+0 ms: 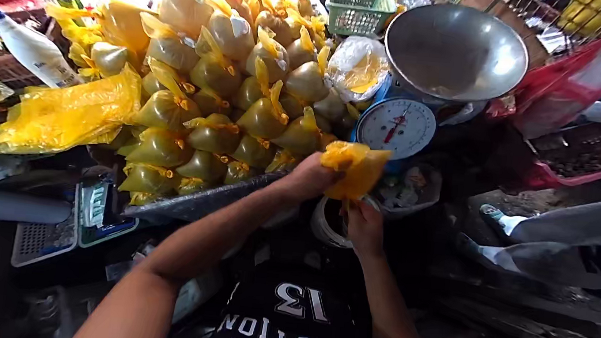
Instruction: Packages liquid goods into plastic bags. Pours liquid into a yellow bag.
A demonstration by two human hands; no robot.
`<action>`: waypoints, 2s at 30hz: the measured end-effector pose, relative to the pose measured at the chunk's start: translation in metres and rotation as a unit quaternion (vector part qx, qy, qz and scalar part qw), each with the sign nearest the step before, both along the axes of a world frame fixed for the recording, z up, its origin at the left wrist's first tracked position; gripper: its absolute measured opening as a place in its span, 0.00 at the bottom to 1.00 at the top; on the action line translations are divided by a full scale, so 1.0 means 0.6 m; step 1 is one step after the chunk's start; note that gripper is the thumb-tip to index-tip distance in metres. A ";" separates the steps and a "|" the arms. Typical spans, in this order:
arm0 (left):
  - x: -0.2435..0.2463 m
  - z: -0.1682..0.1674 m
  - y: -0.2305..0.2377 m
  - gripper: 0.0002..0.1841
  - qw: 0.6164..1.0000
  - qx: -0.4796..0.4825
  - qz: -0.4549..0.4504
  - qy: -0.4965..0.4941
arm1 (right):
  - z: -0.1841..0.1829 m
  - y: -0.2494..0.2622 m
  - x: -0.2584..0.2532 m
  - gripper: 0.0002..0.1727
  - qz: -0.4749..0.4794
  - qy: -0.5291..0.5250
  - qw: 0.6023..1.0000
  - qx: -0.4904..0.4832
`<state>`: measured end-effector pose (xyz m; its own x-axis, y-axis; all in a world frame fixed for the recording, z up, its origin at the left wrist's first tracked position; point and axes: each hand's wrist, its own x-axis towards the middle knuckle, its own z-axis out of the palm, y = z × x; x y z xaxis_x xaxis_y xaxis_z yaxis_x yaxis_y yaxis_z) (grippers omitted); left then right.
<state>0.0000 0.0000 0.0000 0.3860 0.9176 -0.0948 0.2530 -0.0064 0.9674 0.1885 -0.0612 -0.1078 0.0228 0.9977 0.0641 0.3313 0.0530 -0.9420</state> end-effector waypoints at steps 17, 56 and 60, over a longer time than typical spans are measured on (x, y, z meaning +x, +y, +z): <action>-0.086 -0.178 -0.061 0.07 0.976 0.158 0.013 0.149 | 0.038 0.060 -0.062 0.09 0.256 0.092 0.926 -0.262; -0.068 -0.099 -0.027 0.16 0.957 -0.016 0.190 0.220 | -0.028 0.058 -0.095 0.21 0.132 -0.306 0.909 0.251; -0.054 -0.070 0.011 0.14 0.964 -0.065 0.251 0.064 | -0.023 0.049 -0.106 0.26 0.098 -0.226 0.910 0.332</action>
